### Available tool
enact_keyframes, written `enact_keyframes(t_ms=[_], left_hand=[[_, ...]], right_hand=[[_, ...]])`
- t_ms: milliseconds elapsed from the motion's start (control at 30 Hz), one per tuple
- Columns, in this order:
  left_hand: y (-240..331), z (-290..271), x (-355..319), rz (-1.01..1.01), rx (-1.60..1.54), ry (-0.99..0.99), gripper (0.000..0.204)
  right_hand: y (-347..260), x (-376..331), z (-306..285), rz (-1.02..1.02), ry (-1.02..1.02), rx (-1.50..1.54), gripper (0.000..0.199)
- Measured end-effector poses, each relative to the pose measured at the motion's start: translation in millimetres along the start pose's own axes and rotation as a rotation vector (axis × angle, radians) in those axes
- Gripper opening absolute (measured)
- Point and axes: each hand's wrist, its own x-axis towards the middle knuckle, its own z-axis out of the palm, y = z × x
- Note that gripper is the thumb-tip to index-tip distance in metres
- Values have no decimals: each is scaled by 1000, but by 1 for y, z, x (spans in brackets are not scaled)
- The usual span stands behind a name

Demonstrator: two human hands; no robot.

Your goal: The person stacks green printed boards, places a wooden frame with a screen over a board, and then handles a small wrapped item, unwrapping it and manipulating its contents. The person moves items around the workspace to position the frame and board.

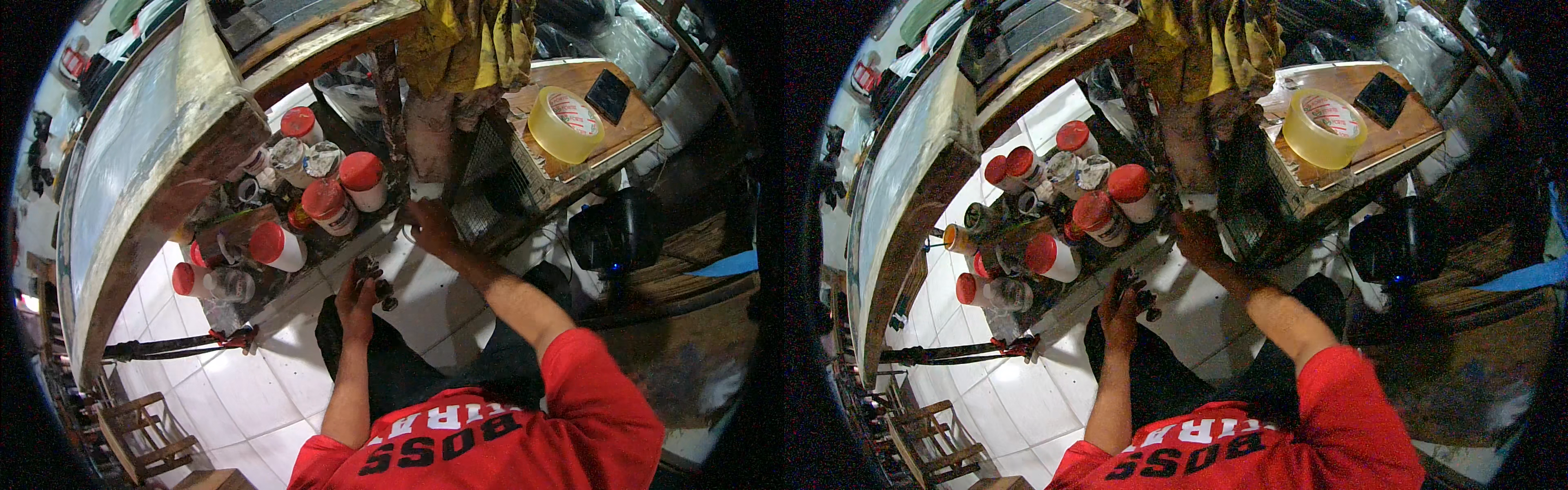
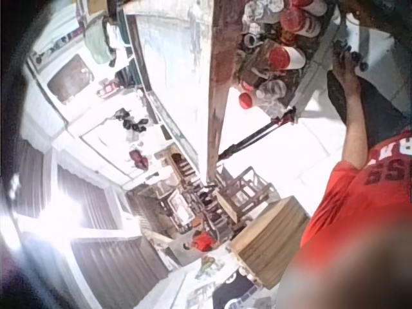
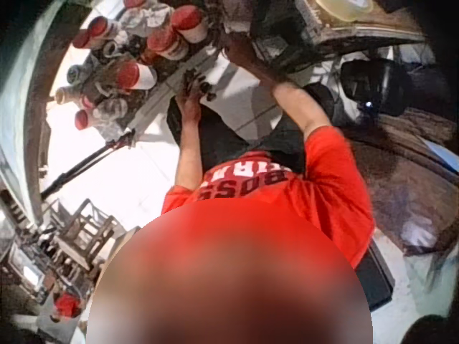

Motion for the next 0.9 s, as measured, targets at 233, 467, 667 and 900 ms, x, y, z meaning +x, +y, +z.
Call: enact_keyframes(t_ms=[233,467,667,900], left_hand=[[-5,-10,-23,2,-56,13,60],[-1,-16,-31,29,-57,58,61],[4,-14,-28,14,-103,52,63],[11,-36,-34,-12,-161,77,58]], right_hand=[[46,25,25,92,240,137,63],[34,33,52,30,219,10,58],[-46,8,102,-399,-65,94,60],[31,9,63,513,-29,99,77]])
